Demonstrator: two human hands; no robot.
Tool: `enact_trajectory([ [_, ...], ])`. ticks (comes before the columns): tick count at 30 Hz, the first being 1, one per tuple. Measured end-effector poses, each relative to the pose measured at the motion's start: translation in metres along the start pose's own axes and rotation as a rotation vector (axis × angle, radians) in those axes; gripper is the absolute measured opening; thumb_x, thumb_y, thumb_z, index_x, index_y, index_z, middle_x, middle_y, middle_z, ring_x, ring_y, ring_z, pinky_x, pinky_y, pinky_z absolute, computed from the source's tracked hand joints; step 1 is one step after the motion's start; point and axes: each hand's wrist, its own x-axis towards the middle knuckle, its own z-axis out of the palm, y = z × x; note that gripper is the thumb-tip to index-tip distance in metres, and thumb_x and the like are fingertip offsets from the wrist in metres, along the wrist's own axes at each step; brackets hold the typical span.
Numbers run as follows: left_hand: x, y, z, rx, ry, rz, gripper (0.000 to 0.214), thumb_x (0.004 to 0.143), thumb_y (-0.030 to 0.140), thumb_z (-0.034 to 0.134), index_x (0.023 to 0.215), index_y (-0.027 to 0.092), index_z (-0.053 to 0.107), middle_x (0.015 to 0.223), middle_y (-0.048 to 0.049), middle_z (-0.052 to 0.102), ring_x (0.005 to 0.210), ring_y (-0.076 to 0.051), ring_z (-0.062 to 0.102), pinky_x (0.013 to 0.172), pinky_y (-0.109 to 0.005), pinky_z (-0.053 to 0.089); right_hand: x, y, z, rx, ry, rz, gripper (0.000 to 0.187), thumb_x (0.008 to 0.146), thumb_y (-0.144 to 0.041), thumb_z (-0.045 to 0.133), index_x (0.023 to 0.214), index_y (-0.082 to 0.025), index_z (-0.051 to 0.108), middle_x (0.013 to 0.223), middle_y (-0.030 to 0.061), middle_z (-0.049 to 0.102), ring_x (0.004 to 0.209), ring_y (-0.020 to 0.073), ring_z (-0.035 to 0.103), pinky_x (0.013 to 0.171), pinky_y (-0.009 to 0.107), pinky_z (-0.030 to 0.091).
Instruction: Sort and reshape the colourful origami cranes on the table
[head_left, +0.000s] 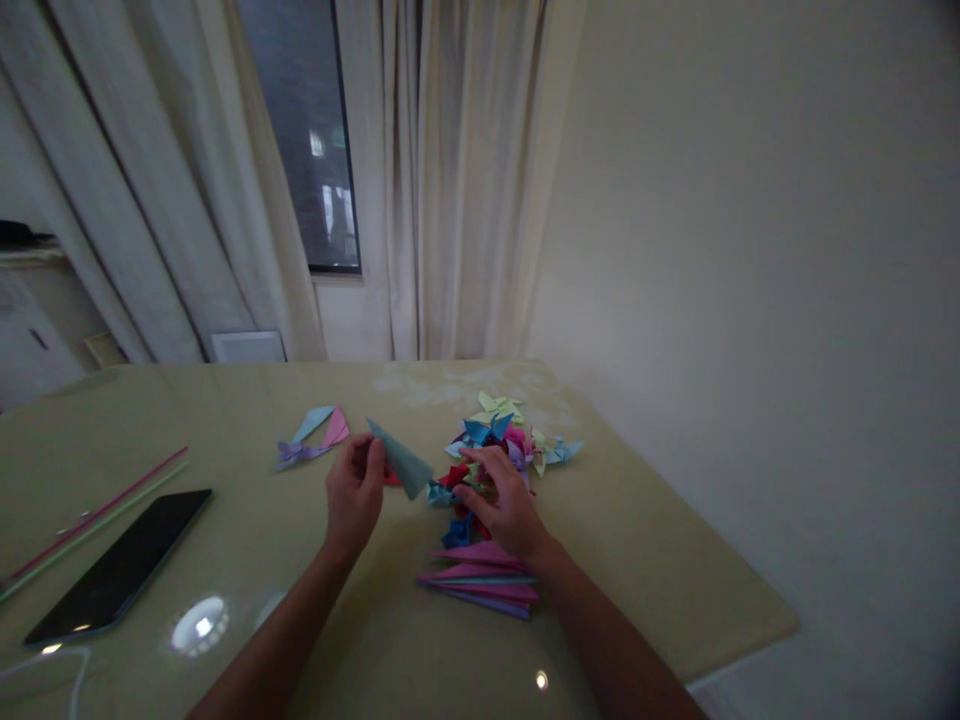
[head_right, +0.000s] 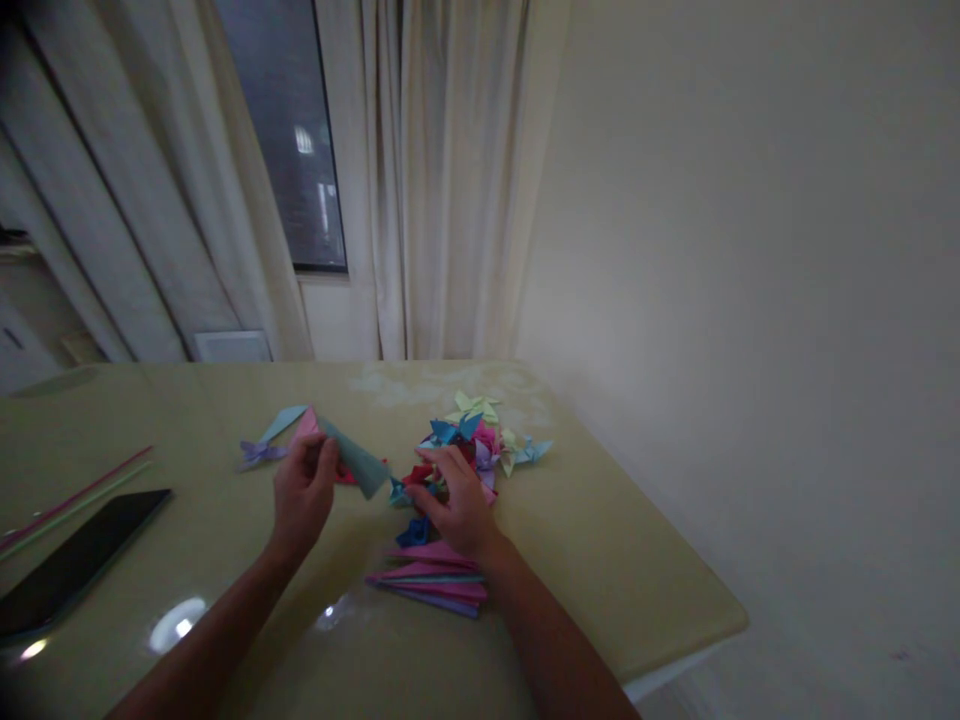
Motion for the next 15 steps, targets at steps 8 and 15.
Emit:
enact_trajectory([
  [8,-0.028,0.004,0.029,-0.357,-0.297,-0.374,0.048,0.079,0.057,0.080,0.101,0.020,0.057,0.067,0.0014,0.071,0.059,-0.017,0.069,0.057,-0.026,0.052,-0.009,0.009,0.001,-0.130,0.002,-0.252,0.038,0.099,-0.015,0.060,0.131,-0.031,0.072,0.125,0.0110,0.066,0.118,0.0281,0.064,0.099,0.043,0.054],
  [15,-0.004,-0.023,-0.003,0.636,-0.343,0.000,0.043,0.096,0.042,0.056,0.129,0.016,0.062,0.139,-0.0213,0.068,0.132,-0.036,0.060,0.111,-0.056,0.044,0.008,0.009,-0.018,0.069,0.267,0.103,0.022,0.101,-0.038,0.064,0.087,-0.022,0.071,0.081,0.0026,0.062,0.077,0.0208,0.060,0.074,0.033,0.052],
])
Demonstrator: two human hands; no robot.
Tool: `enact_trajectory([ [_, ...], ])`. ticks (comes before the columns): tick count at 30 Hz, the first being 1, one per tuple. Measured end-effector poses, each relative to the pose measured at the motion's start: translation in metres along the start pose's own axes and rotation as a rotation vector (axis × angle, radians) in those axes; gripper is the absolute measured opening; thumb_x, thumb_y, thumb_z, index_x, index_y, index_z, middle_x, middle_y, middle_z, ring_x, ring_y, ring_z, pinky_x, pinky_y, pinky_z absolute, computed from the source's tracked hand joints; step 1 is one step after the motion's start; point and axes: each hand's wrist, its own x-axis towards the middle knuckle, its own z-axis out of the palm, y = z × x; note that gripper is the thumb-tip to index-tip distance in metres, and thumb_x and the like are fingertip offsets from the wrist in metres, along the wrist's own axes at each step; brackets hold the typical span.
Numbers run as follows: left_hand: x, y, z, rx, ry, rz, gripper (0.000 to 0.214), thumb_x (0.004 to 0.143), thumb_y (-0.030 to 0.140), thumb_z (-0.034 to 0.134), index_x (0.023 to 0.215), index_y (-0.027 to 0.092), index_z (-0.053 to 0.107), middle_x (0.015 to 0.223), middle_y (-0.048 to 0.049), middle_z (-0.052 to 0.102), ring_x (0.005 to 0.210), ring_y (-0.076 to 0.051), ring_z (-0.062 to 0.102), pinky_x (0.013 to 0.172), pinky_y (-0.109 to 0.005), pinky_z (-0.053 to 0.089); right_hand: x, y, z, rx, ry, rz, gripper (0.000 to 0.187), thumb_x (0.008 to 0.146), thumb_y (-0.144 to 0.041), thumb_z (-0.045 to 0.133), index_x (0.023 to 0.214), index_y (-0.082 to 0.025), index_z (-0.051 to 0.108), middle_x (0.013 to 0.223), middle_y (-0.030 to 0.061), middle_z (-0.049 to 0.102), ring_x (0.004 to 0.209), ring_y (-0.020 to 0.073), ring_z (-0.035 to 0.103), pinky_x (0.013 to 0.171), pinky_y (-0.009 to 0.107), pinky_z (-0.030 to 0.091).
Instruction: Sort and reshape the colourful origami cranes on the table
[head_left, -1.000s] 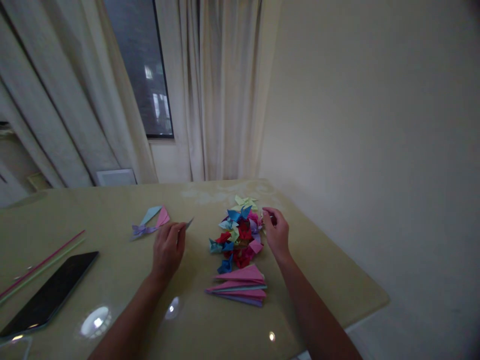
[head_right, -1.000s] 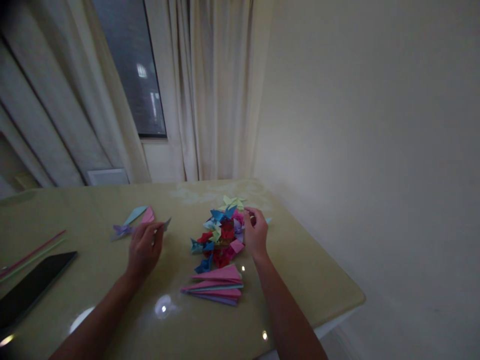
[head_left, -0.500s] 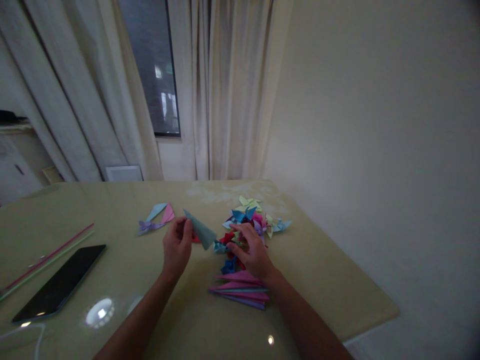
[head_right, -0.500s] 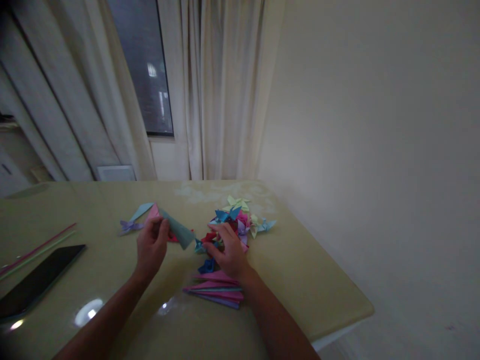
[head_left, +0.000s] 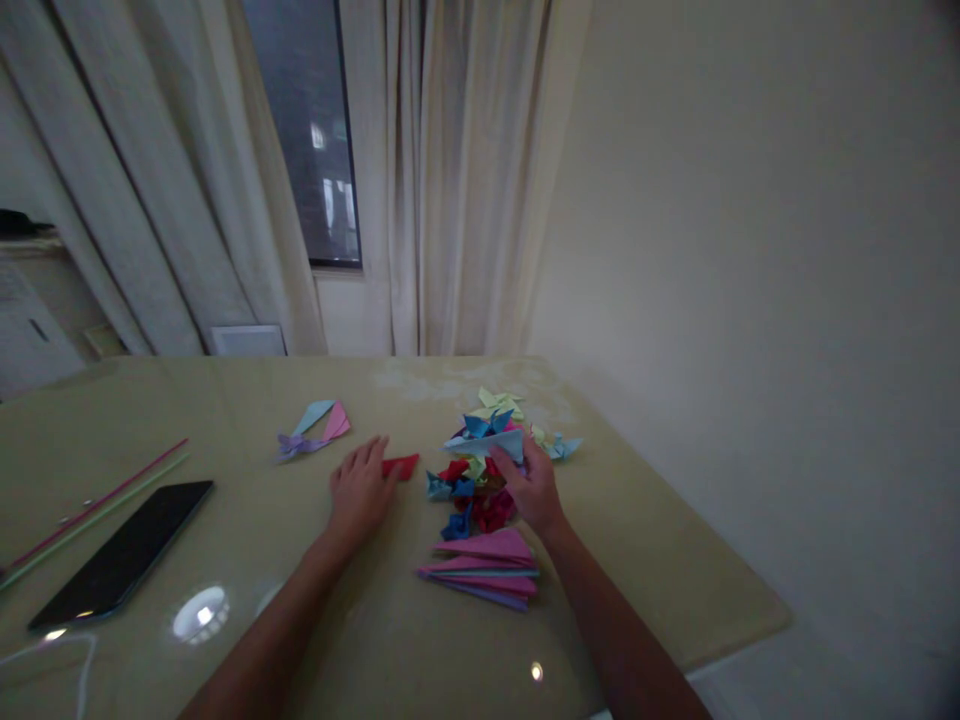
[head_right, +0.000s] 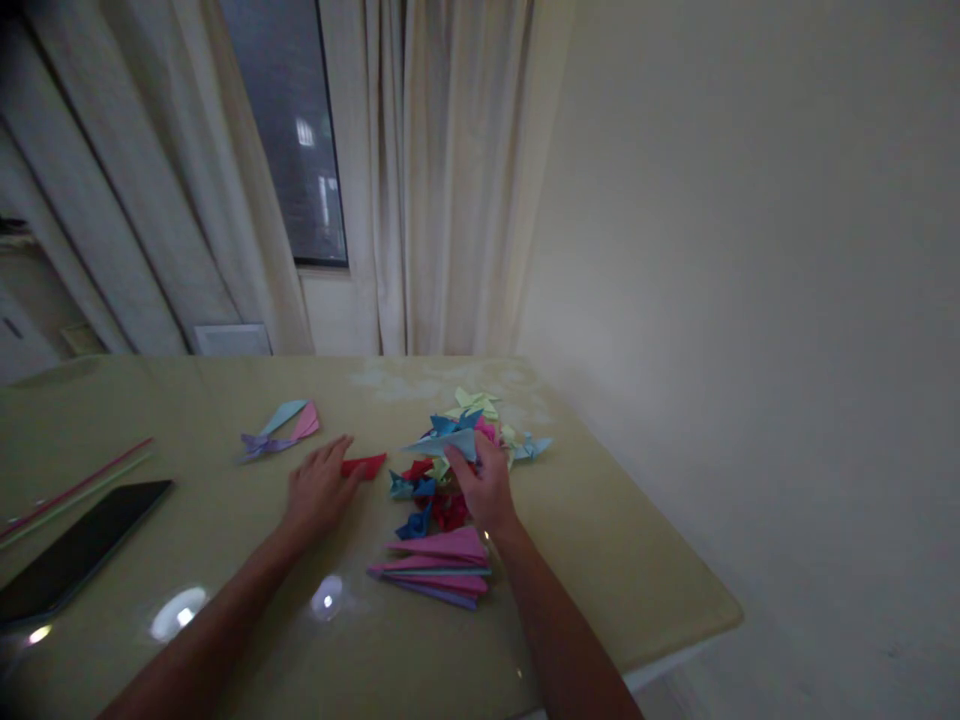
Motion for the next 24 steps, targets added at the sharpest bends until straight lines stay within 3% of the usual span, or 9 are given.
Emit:
enact_trajectory([
  [2,0.002,-0.016,-0.005,0.368,-0.018,-0.058,0.047,0.098,0.039,0.053,0.136,0.014,0.061,0.150,-0.0226,0.059,0.141,-0.042,0.050,0.115,-0.063,0.036,0.004,0.008,-0.001,0.029,-0.027,0.114,0.027,0.097,-0.044,0.066,0.082,-0.022,0.066,0.071,-0.0012,0.056,0.066,0.0179,0.053,0.064,0.029,0.047],
  [5,0.003,-0.029,-0.010,0.574,-0.144,-0.079,0.047,0.101,0.043,0.048,0.134,0.014,0.065,0.147,-0.0213,0.060,0.134,-0.042,0.052,0.108,-0.061,0.040,0.006,0.019,-0.001,0.008,-0.075,0.179,0.026,0.094,-0.044,0.068,0.081,-0.021,0.064,0.069,-0.0028,0.054,0.062,0.0159,0.049,0.058,0.027,0.040],
  [10,0.009,-0.030,-0.015,0.496,-0.183,-0.133,0.038,0.098,0.044,0.051,0.116,0.017,0.071,0.125,-0.0183,0.070,0.121,-0.040,0.060,0.096,-0.053,0.046,0.006,0.023,-0.003,-0.060,-0.100,0.155,0.027,0.093,-0.041,0.069,0.076,-0.021,0.063,0.065,-0.0033,0.053,0.059,0.0153,0.047,0.057,0.028,0.038],
  [14,0.011,-0.035,-0.014,0.425,-0.166,-0.150,0.026,0.098,0.039,0.054,0.104,0.018,0.069,0.111,-0.0148,0.075,0.107,-0.034,0.067,0.085,-0.040,0.048,0.007,0.020,-0.005,-0.161,-0.040,0.062,0.017,0.094,-0.037,0.069,0.097,-0.021,0.071,0.087,0.0039,0.069,0.072,0.0194,0.059,0.069,0.032,0.048],
  [17,0.011,-0.034,-0.012,0.345,-0.137,-0.126,0.023,0.103,0.035,0.047,0.107,0.019,0.062,0.101,-0.0110,0.076,0.089,-0.026,0.071,0.074,-0.032,0.045,0.007,0.019,-0.005,-0.228,-0.021,0.003,0.015,0.095,-0.034,0.068,0.103,-0.021,0.071,0.097,0.0073,0.071,0.085,0.0233,0.063,0.079,0.036,0.052],
  [21,0.008,-0.022,-0.009,0.254,-0.056,-0.086,0.024,0.109,0.034,0.037,0.108,0.021,0.057,0.092,-0.0074,0.075,0.082,-0.023,0.071,0.069,-0.030,0.042,0.006,0.019,-0.005,-0.315,-0.154,-0.047,0.014,0.098,-0.035,0.070,0.100,-0.022,0.073,0.101,0.0083,0.070,0.099,0.0264,0.064,0.092,0.041,0.050],
  [24,0.004,-0.010,-0.005,0.208,-0.003,-0.048,0.027,0.110,0.035,0.032,0.106,0.022,0.055,0.090,-0.0066,0.072,0.079,-0.023,0.069,0.068,-0.030,0.039,0.003,0.020,-0.006,-0.443,-0.328,-0.105,0.026,0.087,-0.043,0.085,0.100,-0.022,0.076,0.109,0.0096,0.069,0.106,0.0304,0.061,0.098,0.048,0.047],
])
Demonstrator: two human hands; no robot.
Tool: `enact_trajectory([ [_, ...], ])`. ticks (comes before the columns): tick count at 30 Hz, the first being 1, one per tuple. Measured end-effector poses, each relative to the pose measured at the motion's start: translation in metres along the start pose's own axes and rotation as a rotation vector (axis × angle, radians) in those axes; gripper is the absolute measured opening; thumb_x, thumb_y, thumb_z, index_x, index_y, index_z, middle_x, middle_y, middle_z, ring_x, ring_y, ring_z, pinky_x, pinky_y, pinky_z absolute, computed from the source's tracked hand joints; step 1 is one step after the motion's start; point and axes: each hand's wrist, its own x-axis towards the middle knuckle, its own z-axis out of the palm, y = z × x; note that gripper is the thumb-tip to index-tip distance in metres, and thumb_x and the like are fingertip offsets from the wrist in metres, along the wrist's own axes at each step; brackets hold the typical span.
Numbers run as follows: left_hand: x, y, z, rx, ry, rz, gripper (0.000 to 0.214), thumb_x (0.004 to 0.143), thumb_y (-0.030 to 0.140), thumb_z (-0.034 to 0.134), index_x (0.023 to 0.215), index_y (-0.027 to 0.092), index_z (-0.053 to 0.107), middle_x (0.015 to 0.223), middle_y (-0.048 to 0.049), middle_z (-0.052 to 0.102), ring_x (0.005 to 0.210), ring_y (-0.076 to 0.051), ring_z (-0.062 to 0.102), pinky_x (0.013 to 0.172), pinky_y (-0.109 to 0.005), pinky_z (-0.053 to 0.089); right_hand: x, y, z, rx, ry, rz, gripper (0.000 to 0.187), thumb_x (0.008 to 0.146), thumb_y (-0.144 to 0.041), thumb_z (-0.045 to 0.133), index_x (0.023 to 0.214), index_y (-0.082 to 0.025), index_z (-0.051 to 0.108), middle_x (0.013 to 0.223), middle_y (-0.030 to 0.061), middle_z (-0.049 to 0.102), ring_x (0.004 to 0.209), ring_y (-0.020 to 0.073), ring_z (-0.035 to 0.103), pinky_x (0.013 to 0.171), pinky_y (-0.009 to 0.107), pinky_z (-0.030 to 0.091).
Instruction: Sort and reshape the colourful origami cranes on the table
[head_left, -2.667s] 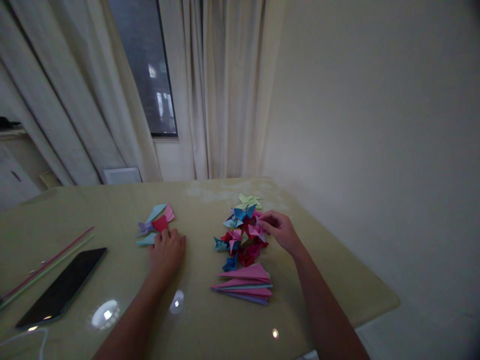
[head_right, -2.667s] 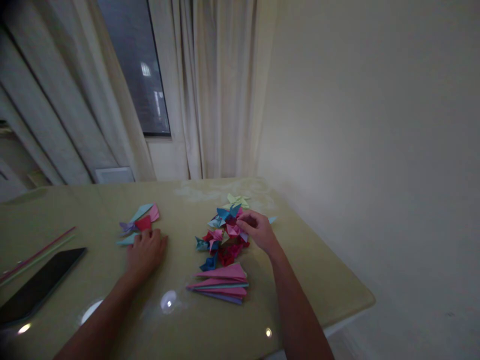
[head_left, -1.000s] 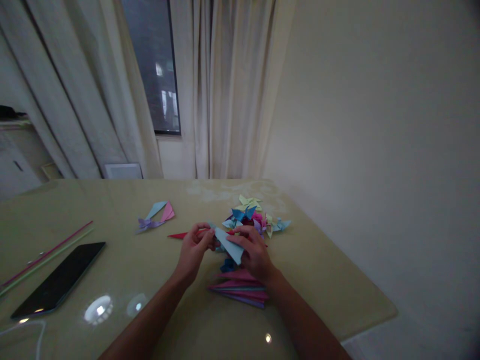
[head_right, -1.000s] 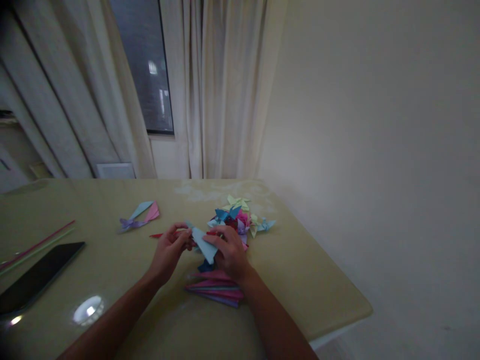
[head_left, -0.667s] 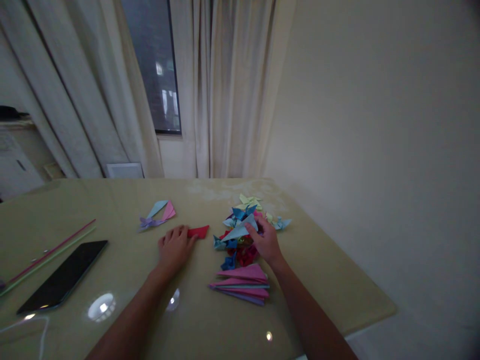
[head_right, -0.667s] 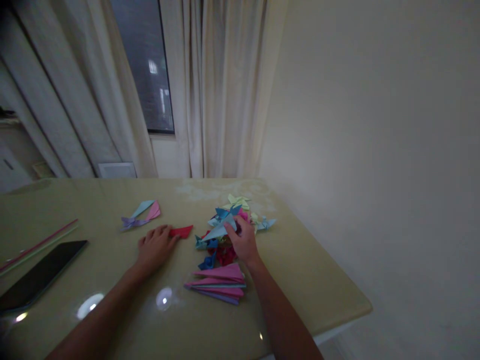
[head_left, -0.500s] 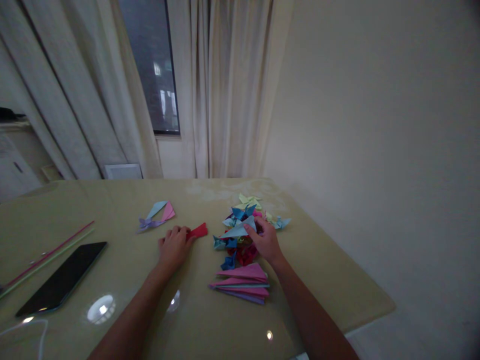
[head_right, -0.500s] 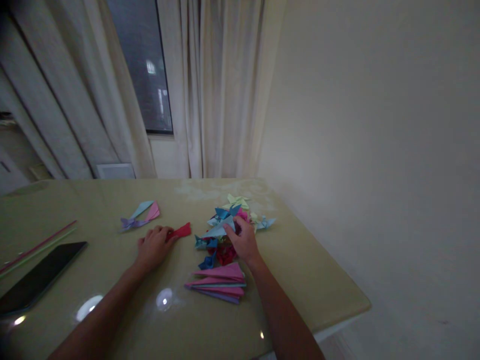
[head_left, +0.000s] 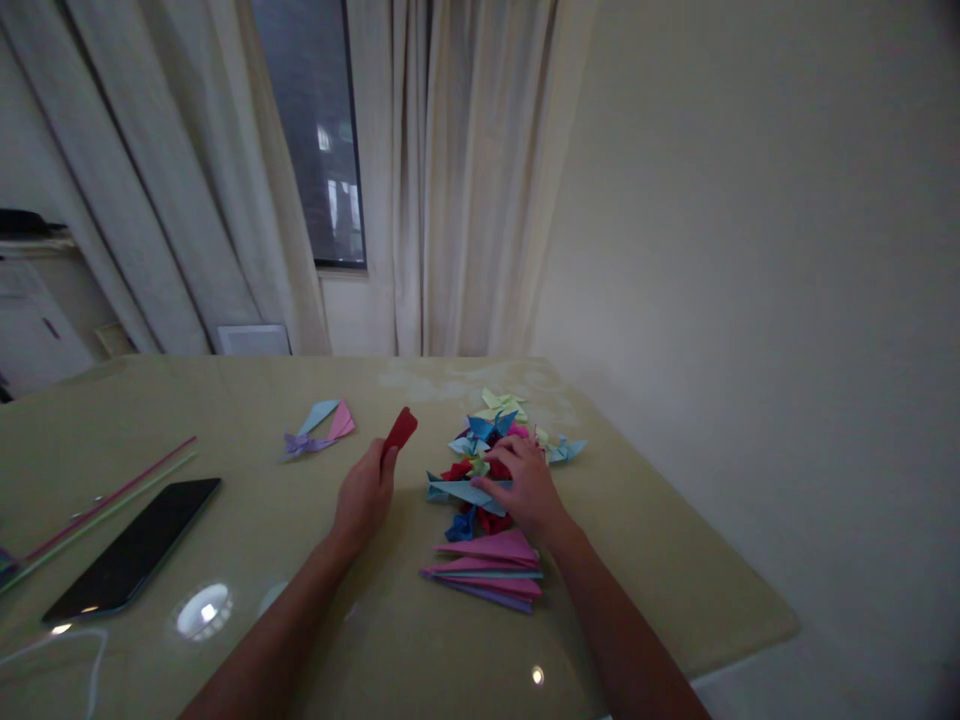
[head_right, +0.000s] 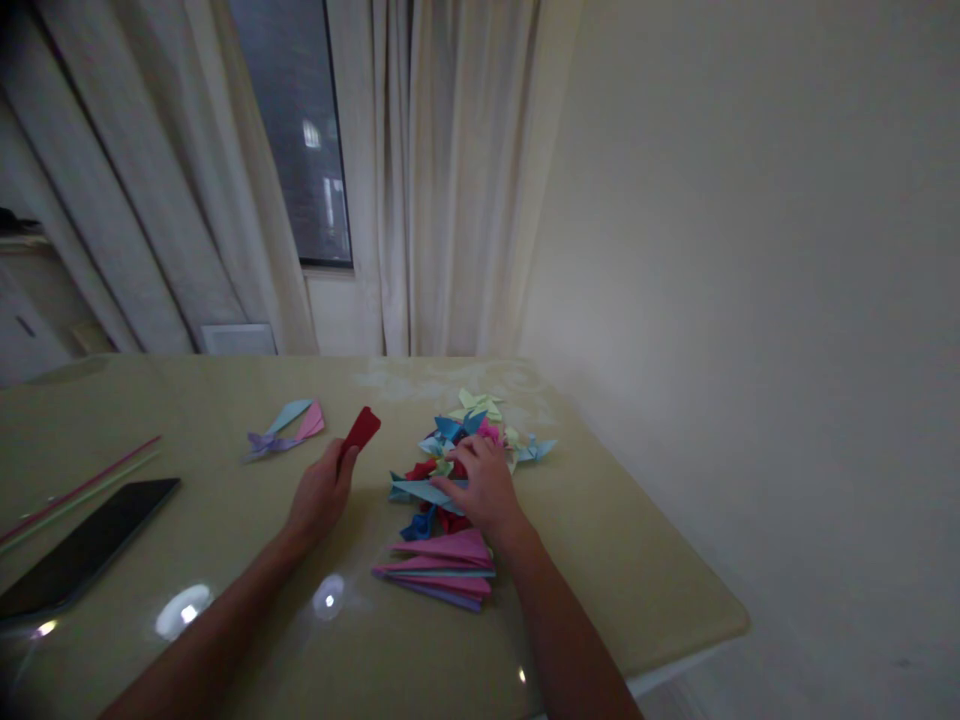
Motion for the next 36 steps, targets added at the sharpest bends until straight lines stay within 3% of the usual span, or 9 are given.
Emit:
enact_trajectory([
  [2,-0.004,0.006,0.002,-0.026,0.015,0.020,0.027,0.110,0.037,0.033,0.103,0.023,0.055,0.087,-0.0054,0.071,0.076,-0.022,0.067,0.067,-0.030,0.038,-0.001,0.001,0.002,-0.066,-0.095,-0.040,0.031,0.078,-0.043,0.093,0.098,-0.024,0.078,0.116,0.0101,0.067,0.110,0.0327,0.059,0.101,0.051,0.045],
  [5,-0.007,0.008,0.005,-0.061,0.026,0.036,0.024,0.108,0.036,0.038,0.097,0.024,0.054,0.083,-0.0040,0.068,0.072,-0.022,0.064,0.065,-0.029,0.035,-0.002,0.004,0.004,-0.055,-0.145,-0.042,0.019,0.079,-0.032,0.093,0.086,-0.024,0.078,0.116,0.0090,0.067,0.113,0.0317,0.057,0.100,0.049,0.045],
  [8,-0.007,0.005,0.005,-0.104,0.054,0.028,0.023,0.106,0.037,0.038,0.094,0.024,0.053,0.078,-0.0024,0.066,0.068,-0.021,0.061,0.063,-0.029,0.034,0.002,0.007,-0.001,0.118,-0.079,-0.017,0.015,0.086,-0.031,0.086,0.081,-0.022,0.076,0.107,0.0075,0.069,0.105,0.0273,0.060,0.096,0.045,0.046],
  [11,-0.005,0.002,0.003,-0.149,0.104,0.003,0.027,0.107,0.039,0.033,0.092,0.025,0.050,0.075,-0.0013,0.063,0.066,-0.020,0.060,0.062,-0.029,0.033,0.005,0.008,-0.015,0.382,-0.007,0.057,0.025,0.094,-0.042,0.076,0.081,-0.021,0.075,0.090,0.0047,0.069,0.088,0.0223,0.064,0.086,0.038,0.050],
  [15,-0.005,0.003,0.000,-0.189,0.136,-0.006,0.030,0.106,0.040,0.030,0.086,0.025,0.046,0.069,0.0005,0.058,0.060,-0.018,0.055,0.060,-0.029,0.030,0.005,0.006,-0.034,0.589,-0.181,0.086,0.035,0.088,-0.054,0.079,0.079,-0.021,0.080,0.075,0.0021,0.069,0.071,0.0182,0.062,0.067,0.029,0.049],
  [18,-0.008,0.006,0.001,-0.210,0.127,0.016,0.030,0.106,0.041,0.032,0.083,0.026,0.045,0.065,0.0019,0.055,0.059,-0.018,0.053,0.060,-0.029,0.030,0.002,0.003,-0.040,0.606,-0.388,0.038,0.032,0.086,-0.054,0.082,0.084,-0.022,0.085,0.075,0.0024,0.072,0.068,0.0169,0.063,0.062,0.027,0.047],
  [21,-0.010,0.007,0.003,-0.224,0.107,0.038,0.031,0.106,0.042,0.033,0.082,0.026,0.045,0.064,0.0023,0.054,0.058,-0.017,0.054,0.060,-0.028,0.031,0.000,0.002,-0.041,0.607,-0.506,0.047,0.030,0.085,-0.051,0.083,0.090,-0.022,0.086,0.079,0.0028,0.076,0.071,0.0184,0.067,0.066,0.028,0.050],
  [26,-0.010,0.006,0.004,-0.227,0.096,0.051,0.030,0.105,0.042,0.034,0.083,0.026,0.046,0.065,0.0021,0.055,0.058,-0.017,0.053,0.060,-0.028,0.031,-0.001,0.002,-0.039,0.588,-0.540,0.030,0.026,0.087,-0.046,0.082,0.091,-0.021,0.085,0.086,0.0048,0.078,0.081,0.0217,0.071,0.076,0.031,0.053],
  [36,-0.009,0.002,0.008,-0.206,0.098,0.092,0.028,0.103,0.041,0.037,0.081,0.025,0.046,0.062,0.0026,0.053,0.055,-0.017,0.051,0.059,-0.028,0.028,-0.001,0.010,-0.036,0.490,-0.625,0.040,0.011,0.079,-0.022,0.080,0.088,-0.018,0.084,0.087,0.0042,0.077,0.081,0.0190,0.069,0.076,0.027,0.050],
])
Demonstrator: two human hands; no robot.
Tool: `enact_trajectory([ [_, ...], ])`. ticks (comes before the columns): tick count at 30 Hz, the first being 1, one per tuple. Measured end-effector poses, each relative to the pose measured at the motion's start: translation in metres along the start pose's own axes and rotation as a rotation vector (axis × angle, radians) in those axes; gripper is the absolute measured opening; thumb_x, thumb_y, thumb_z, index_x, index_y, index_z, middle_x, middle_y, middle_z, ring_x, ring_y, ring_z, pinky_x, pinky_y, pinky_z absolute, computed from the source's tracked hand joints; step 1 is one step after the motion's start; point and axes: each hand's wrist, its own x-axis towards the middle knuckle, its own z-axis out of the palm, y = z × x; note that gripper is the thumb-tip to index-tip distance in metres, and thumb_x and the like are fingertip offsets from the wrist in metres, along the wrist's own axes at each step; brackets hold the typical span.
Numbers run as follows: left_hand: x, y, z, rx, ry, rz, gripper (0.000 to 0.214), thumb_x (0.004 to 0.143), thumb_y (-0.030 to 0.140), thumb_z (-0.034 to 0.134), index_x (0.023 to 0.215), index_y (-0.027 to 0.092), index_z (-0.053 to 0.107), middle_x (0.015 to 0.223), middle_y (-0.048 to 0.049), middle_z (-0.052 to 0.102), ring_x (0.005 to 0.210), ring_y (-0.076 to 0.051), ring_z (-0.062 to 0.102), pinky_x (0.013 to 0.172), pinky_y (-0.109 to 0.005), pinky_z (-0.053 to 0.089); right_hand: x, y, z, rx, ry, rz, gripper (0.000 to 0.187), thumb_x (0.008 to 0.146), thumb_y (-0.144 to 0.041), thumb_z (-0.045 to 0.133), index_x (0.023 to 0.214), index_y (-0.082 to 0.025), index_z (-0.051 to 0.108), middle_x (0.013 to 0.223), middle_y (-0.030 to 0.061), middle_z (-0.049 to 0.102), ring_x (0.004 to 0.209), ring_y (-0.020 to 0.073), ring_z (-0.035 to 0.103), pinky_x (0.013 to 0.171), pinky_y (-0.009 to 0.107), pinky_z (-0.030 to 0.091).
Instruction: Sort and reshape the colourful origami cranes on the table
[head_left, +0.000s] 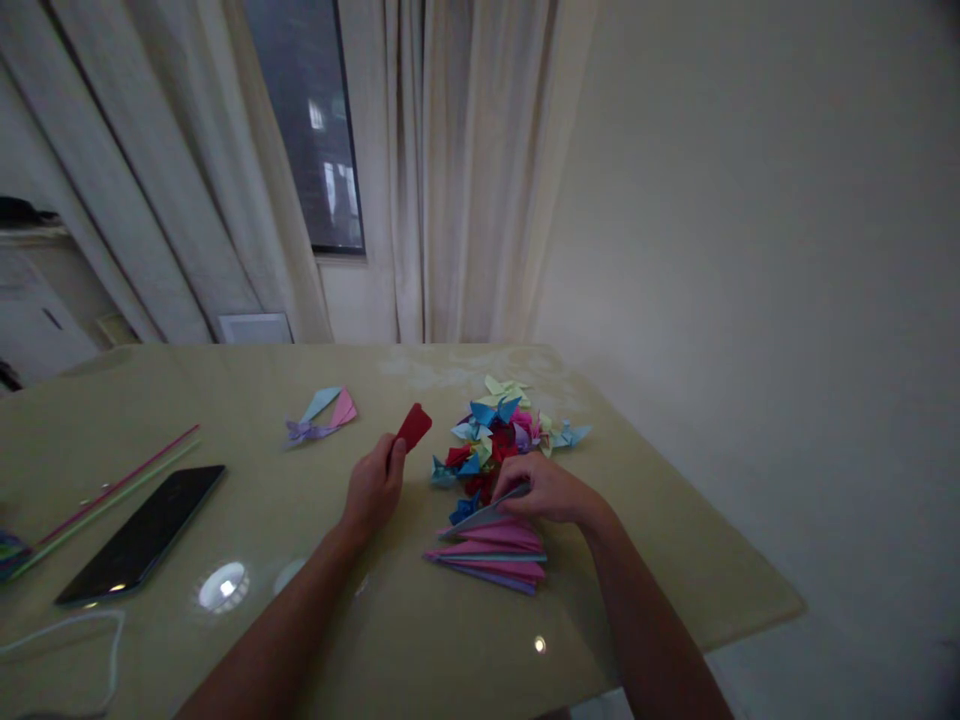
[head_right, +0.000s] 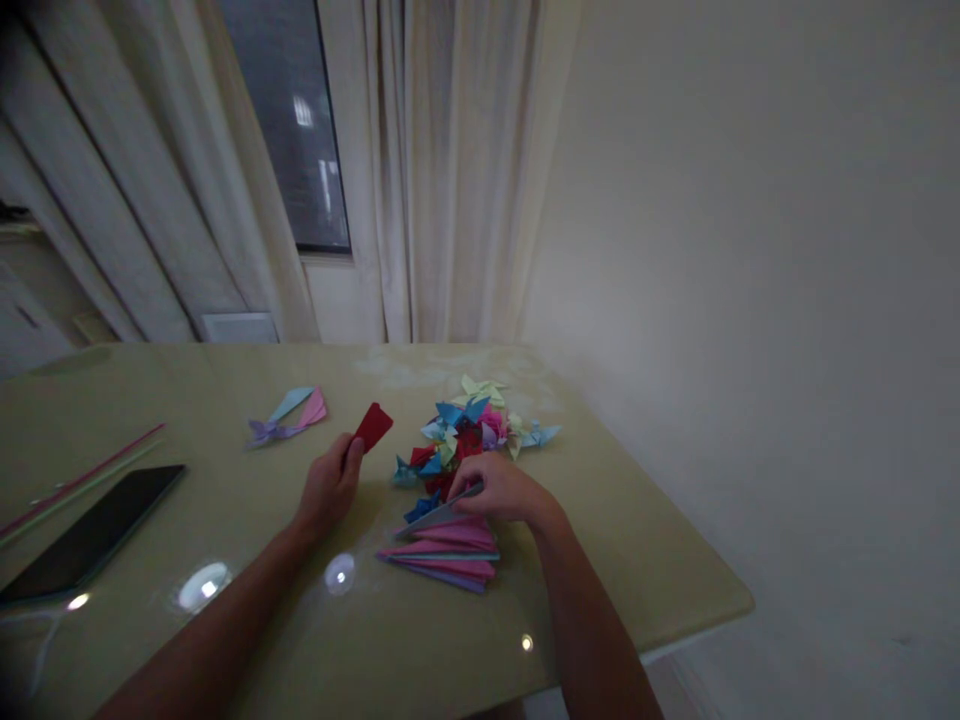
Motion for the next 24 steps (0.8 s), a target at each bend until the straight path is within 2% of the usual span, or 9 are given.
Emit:
enact_trajectory([
  [7,-0.001,0.003,-0.002,0.005,0.018,0.035,0.030,0.104,0.041,0.037,0.081,0.025,0.047,0.063,0.0024,0.056,0.054,-0.017,0.053,0.058,-0.027,0.030,0.001,-0.005,0.005,-0.035,-0.042,0.116,0.012,0.071,-0.015,0.083,0.079,-0.017,0.075,0.078,-0.0010,0.070,0.073,0.0152,0.061,0.064,0.022,0.042],
  [9,0.000,0.003,-0.003,0.010,0.025,0.045,0.031,0.105,0.040,0.037,0.080,0.025,0.047,0.062,0.0024,0.056,0.053,-0.016,0.053,0.057,-0.027,0.030,0.002,-0.005,0.008,-0.003,-0.087,0.154,0.018,0.069,-0.021,0.088,0.077,-0.017,0.073,0.076,-0.0020,0.068,0.069,0.0144,0.060,0.060,0.022,0.041],
  [12,-0.001,0.004,-0.004,0.019,0.025,0.077,0.031,0.105,0.039,0.036,0.081,0.025,0.049,0.062,0.0020,0.056,0.053,-0.017,0.052,0.056,-0.027,0.030,0.002,-0.005,0.010,0.029,-0.110,0.161,0.032,0.071,-0.040,0.092,0.074,-0.016,0.072,0.073,-0.0015,0.066,0.066,0.0139,0.057,0.057,0.022,0.039],
  [15,-0.006,0.008,-0.005,0.011,-0.026,0.160,0.030,0.103,0.041,0.039,0.084,0.024,0.056,0.066,0.0002,0.061,0.057,-0.017,0.057,0.059,-0.028,0.035,0.003,-0.006,0.010,0.045,0.061,0.106,0.040,0.081,-0.052,0.085,0.072,-0.016,0.071,0.069,-0.0010,0.061,0.065,0.0137,0.053,0.058,0.024,0.037],
  [18,-0.014,0.018,-0.003,-0.021,-0.145,0.318,0.031,0.102,0.043,0.044,0.086,0.024,0.061,0.072,-0.0013,0.066,0.063,-0.017,0.062,0.064,-0.027,0.041,0.008,-0.008,0.014,0.153,0.256,0.053,0.041,0.079,-0.055,0.086,0.090,-0.017,0.073,0.076,-0.0015,0.061,0.067,0.0140,0.052,0.060,0.024,0.039],
  [21,-0.022,0.031,0.003,-0.078,-0.257,0.443,0.035,0.107,0.038,0.038,0.087,0.023,0.062,0.075,-0.0026,0.069,0.065,-0.016,0.064,0.065,-0.026,0.044,0.013,-0.009,0.023,0.200,0.334,-0.038,0.049,0.078,-0.057,0.087,0.105,-0.019,0.073,0.087,-0.0001,0.063,0.073,0.0152,0.054,0.065,0.025,0.042],
  [24,-0.028,0.037,0.009,-0.162,-0.322,0.435,0.034,0.109,0.035,0.035,0.096,0.022,0.064,0.079,-0.0029,0.071,0.067,-0.015,0.065,0.065,-0.025,0.046,0.017,-0.010,0.031,0.150,0.370,-0.093,0.041,0.090,-0.059,0.076,0.093,-0.018,0.074,0.083,0.0004,0.062,0.074,0.0154,0.053,0.068,0.026,0.042],
])
